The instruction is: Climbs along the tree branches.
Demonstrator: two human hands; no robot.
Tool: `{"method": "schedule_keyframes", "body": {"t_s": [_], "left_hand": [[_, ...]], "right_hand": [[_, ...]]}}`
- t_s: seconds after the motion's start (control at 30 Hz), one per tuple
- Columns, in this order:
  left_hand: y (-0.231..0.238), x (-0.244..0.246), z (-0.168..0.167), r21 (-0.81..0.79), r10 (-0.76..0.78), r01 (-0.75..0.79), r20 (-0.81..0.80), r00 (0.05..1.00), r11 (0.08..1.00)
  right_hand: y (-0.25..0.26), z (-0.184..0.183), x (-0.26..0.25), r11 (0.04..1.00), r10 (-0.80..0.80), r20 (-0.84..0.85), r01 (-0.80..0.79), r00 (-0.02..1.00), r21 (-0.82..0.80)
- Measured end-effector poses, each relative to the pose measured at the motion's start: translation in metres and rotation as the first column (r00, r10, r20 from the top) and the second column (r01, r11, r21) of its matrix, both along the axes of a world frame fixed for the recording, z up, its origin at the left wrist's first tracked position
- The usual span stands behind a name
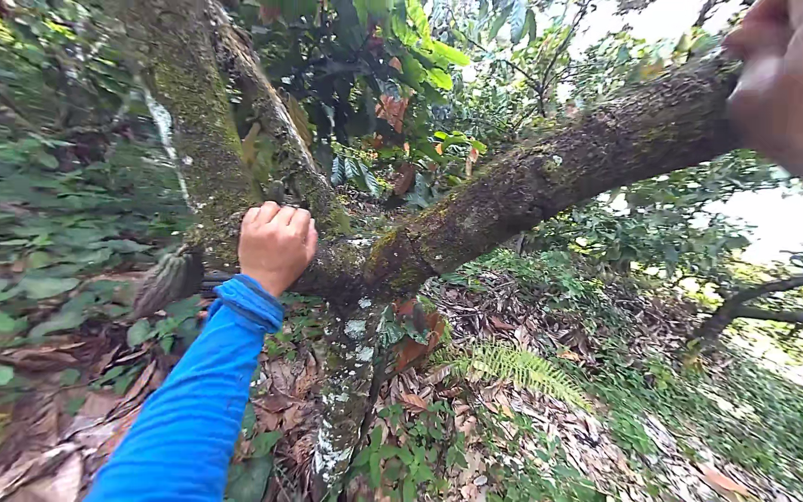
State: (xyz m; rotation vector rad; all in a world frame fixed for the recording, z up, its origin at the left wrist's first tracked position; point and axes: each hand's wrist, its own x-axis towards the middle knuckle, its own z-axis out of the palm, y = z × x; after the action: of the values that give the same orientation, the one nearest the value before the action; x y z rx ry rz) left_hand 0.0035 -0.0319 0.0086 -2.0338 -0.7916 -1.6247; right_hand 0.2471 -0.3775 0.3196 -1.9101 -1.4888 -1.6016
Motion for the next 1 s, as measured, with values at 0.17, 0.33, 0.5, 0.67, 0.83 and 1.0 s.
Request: {"method": "schedule_keyframes", "body": {"t_s": [0.17, 0.33, 0.5, 0.67, 0.83, 1.0], "left_hand": [[-0.005, -0.005, 0.002, 0.036, 0.022, -0.021, -0.033, 0.999, 0.999], [-0.003, -0.005, 0.002, 0.041, 0.055, -0.054, -0.017, 0.998, 0.998], [-0.009, -0.007, 0.011, -0.055, 0.040, -0.041, -0.014, 0.999, 0.998], [-0.046, -0.032, 0.052, -0.390, -0.143, 0.198, 0.167, 0.976, 0.899], [-0.031, -0.072, 0.128, -0.407, 0.066, 0.017, 0.189, 0.980, 0.913], [-0.003, -0.092, 0.206, -0.351, 0.320, -0.279, 0.063, 0.945, 0.894]], "right_hand": [[0.036, -0.134, -0.077, 0.771, 0.409, 0.025, -0.331, 0.912, -0.544], [0.098, -0.183, -0.095, 0.545, 0.637, -0.142, -0.573, 0.758, -0.613], [0.178, -0.222, -0.115, 0.553, 0.507, -0.545, -0.737, 0.668, -0.388], [0.258, -0.293, -0.136, 0.602, 0.412, -0.862, -0.798, 0.296, 0.013], [0.298, -0.326, -0.150, 0.628, 0.684, -0.675, -0.694, 0.277, 0.352], [0.323, -0.316, -0.144, 0.630, 0.677, -0.706, -0.658, 0.206, 0.412]]}}
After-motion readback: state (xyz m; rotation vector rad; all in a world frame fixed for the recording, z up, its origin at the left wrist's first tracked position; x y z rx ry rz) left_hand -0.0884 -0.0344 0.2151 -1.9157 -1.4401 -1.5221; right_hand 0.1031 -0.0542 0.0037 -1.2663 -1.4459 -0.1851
